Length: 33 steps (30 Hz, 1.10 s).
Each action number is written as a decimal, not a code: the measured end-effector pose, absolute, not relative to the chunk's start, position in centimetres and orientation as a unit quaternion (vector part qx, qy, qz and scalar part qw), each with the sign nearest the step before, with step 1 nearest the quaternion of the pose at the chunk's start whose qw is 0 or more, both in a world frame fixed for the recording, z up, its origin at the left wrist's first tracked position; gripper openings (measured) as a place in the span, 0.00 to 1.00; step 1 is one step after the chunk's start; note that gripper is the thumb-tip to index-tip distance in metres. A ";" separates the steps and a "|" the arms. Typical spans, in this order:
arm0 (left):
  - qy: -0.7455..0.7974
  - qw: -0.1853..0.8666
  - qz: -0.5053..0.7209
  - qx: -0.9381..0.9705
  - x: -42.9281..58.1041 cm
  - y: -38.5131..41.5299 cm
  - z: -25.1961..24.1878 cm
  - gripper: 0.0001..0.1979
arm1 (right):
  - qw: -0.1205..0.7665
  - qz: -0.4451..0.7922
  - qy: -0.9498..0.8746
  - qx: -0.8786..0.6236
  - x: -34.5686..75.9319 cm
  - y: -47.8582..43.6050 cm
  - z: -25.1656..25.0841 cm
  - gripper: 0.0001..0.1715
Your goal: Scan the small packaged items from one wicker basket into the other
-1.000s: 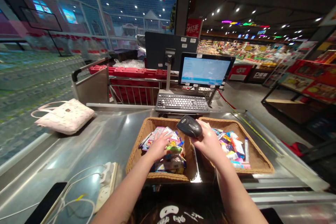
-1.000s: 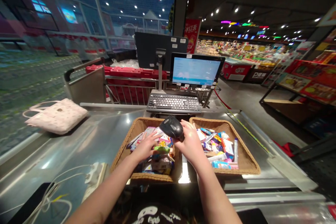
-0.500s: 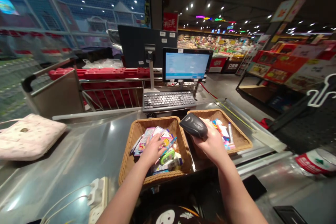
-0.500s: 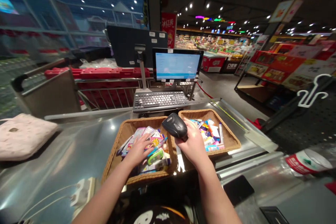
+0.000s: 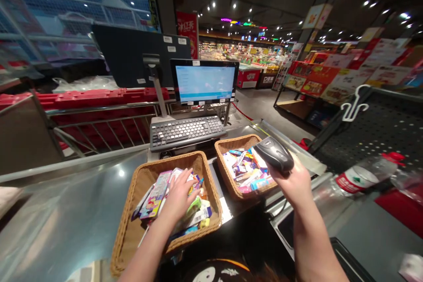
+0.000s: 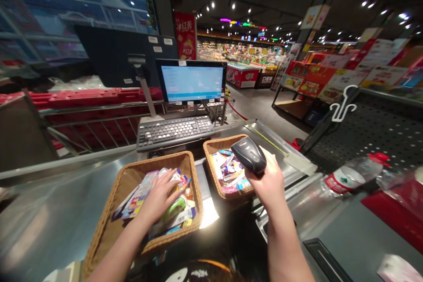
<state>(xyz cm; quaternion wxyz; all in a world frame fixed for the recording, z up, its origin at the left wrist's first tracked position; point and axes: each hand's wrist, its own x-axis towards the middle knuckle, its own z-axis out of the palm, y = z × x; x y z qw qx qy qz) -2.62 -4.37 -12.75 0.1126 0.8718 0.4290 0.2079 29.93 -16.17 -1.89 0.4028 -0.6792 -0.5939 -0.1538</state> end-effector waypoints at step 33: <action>0.286 0.185 -0.006 0.940 23.8 -3.1 -14.3 0.09 | 0.431 -0.107 -0.624 -0.643 43.5 -14.9 -2.2 0.24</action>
